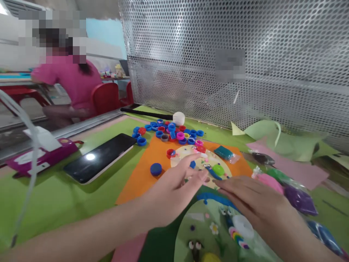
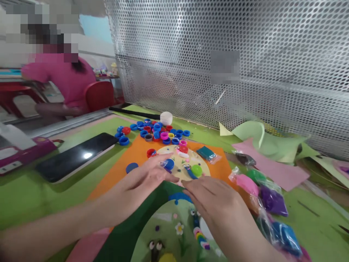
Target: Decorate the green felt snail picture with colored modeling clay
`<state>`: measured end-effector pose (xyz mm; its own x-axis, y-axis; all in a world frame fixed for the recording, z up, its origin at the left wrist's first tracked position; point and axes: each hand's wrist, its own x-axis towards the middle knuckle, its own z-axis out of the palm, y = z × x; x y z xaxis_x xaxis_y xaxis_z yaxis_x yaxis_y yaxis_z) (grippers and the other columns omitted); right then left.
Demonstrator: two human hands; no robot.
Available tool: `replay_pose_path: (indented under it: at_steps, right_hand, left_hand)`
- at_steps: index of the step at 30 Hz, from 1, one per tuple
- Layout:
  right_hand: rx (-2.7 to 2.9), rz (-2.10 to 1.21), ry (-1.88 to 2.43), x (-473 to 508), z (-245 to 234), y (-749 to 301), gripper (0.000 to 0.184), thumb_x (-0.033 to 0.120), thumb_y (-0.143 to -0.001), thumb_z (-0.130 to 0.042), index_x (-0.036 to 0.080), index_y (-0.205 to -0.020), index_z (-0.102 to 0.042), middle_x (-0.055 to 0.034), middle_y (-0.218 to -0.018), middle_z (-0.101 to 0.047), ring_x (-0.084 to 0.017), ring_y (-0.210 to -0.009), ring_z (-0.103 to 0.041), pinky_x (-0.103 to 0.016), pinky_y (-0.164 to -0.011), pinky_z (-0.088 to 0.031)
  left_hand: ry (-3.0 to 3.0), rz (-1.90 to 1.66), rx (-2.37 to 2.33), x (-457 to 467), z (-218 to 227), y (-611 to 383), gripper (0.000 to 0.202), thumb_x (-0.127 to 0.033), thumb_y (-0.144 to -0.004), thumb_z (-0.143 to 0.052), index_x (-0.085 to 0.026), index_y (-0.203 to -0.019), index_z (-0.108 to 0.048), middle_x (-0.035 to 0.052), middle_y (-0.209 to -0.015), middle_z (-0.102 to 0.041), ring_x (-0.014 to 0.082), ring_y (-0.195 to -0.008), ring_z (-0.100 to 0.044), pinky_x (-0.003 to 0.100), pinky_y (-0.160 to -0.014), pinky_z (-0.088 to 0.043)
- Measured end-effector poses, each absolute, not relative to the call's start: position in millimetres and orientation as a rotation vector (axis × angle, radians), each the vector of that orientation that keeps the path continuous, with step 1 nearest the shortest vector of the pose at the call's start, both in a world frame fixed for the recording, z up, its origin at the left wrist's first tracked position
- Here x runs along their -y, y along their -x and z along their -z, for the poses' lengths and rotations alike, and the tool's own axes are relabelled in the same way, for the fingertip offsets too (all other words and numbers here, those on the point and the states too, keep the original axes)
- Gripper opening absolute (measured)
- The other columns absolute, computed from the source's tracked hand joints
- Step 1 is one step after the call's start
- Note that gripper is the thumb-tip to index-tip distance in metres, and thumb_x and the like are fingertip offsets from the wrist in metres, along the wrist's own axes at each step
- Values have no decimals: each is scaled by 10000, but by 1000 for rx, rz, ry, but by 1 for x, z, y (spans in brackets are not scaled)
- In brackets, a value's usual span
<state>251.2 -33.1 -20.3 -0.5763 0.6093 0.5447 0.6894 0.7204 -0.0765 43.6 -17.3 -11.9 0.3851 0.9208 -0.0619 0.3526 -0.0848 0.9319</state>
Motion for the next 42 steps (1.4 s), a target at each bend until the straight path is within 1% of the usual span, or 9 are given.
replay_pose_path:
  at_steps: [5, 9, 13, 19, 25, 29, 34, 37, 42]
  right_hand:
    - [2410, 113, 1151, 22, 30, -254, 198, 240, -879, -469, 214, -743, -611, 5, -689, -652, -147, -630, -604, -281, -565, -485]
    - [2458, 133, 1068, 19, 38, -252, 237, 171, -906, -384, 202, -920, -619, -1, -761, -682, -142, -697, -626, -276, -615, -485]
    - [2489, 166, 1071, 20, 43, -250, 239, 172, -920, -358, 156, -996, -583, -44, -852, -694, -159, -750, -644, -292, -660, -495]
    - [2467, -39, 1115, 22, 45, -255, 210, 212, -908, -401, 248, -933, -607, 6, -799, -662, -156, -722, -619, -306, -691, -499]
    - [2461, -181, 1186, 16, 50, -261, 156, 221, -875, -472, 271, -945, -602, 19, -897, -666, -138, -827, -635, -251, -739, -526]
    - [2449, -181, 1210, 15, 51, -264, 222, 201, -868, -479, 288, -1038, -593, 28, -964, -675, -131, -870, -640, -251, -775, -530]
    - [2418, -170, 1187, 19, 49, -257, 167, 237, -866, -494, 268, -922, -648, -4, -904, -681, -167, -829, -631, -324, -761, -522]
    - [2481, -121, 1131, 19, 50, -253, 193, 205, -858, -505, 287, -911, -671, -29, -1018, -648, -195, -888, -599, -385, -781, -491]
    - [2556, 40, 993, 12, 50, -247, 206, 203, -869, -494, 274, -909, -683, -63, -1113, -615, -199, -887, -574, -381, -733, -474]
  left_hand:
    - [-2123, -604, -1154, 8, 26, -42, 265, -275, -867, -497, -244, -1128, -531, 23, -1034, -626, 231, -1046, -527, 347, -854, -425]
    - [-2499, -591, -1000, 5, 38, -41, 296, -135, -837, -537, -203, -1124, -516, 44, -1028, -623, 217, -1005, -537, 347, -876, -395]
    - [-2711, -510, -924, 4, 40, -40, 288, -115, -822, -551, -180, -1102, -535, 61, -954, -640, 229, -940, -563, 354, -839, -394]
    - [-2843, -519, -937, 0, 47, -40, 213, -147, -841, -536, -167, -1052, -554, 69, -888, -649, 245, -927, -561, 369, -823, -381]
    - [-2929, -353, -992, 0, 44, -41, 122, -184, -810, -588, -153, -927, -568, 64, -849, -640, 240, -873, -560, 353, -767, -399]
    - [-2984, -246, -983, -1, 41, -40, 112, -162, -792, -604, -137, -896, -572, 60, -819, -626, 237, -839, -556, 341, -708, -406]
    - [-2998, -325, -933, -3, 42, -40, 57, -132, -795, -589, -128, -852, -583, 53, -772, -617, 240, -814, -561, 345, -680, -396]
    - [-2995, -298, -927, -3, 41, -41, 51, -127, -777, -612, -129, -821, -586, 58, -793, -630, 240, -813, -569, 348, -685, -395]
    - [-2973, -286, -947, -2, 39, -42, 111, -102, -754, -623, -123, -859, -593, 63, -849, -648, 259, -861, -568, 364, -717, -393]
